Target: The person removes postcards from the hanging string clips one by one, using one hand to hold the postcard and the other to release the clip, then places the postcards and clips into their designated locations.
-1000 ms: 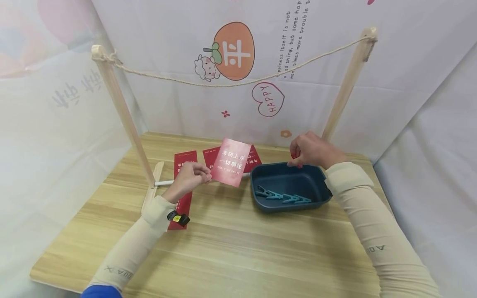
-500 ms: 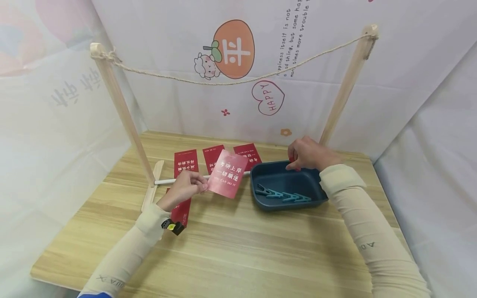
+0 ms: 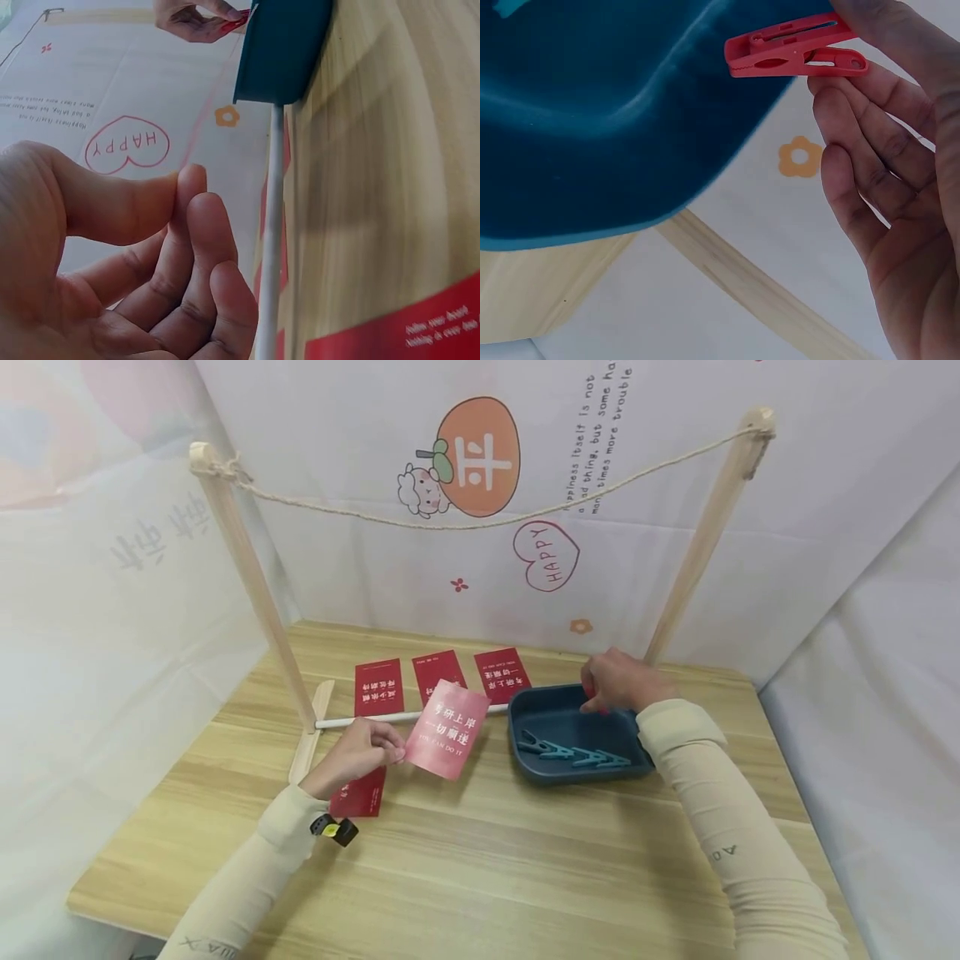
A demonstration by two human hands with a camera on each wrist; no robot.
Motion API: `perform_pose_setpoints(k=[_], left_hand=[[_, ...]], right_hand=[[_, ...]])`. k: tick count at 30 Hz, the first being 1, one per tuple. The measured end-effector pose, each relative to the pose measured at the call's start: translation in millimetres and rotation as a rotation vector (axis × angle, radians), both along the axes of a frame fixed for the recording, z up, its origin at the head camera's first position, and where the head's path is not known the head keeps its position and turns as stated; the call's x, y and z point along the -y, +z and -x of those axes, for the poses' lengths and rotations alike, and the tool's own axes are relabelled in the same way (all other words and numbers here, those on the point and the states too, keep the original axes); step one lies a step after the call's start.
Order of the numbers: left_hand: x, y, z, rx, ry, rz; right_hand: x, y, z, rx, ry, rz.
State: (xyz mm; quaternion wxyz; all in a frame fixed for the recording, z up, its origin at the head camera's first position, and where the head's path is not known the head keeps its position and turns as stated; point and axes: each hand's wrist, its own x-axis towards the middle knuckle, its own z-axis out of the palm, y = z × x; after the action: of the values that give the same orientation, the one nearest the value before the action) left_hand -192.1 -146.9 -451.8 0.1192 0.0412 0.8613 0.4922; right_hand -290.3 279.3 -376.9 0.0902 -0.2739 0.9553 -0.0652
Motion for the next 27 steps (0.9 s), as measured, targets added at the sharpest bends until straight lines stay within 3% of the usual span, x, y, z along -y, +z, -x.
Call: perform_pose_setpoints(k=[10,16,27], left_hand=[[9.6,-9.9,-9.9,0.033,-0.053,0.057],[12.8,-14.6,-13.3,0.081,-0.061,0.041],[16.4,-23.2,-16.0,0.134,-0.052,0.032]], right_hand=[[0,-19.3,6.7,0.04,0.009,-0.079],[2,-33.6,9.9,0.115,-0.027,-0.114],[3,-47.6,6.1,0.125,0.019,-0.127]])
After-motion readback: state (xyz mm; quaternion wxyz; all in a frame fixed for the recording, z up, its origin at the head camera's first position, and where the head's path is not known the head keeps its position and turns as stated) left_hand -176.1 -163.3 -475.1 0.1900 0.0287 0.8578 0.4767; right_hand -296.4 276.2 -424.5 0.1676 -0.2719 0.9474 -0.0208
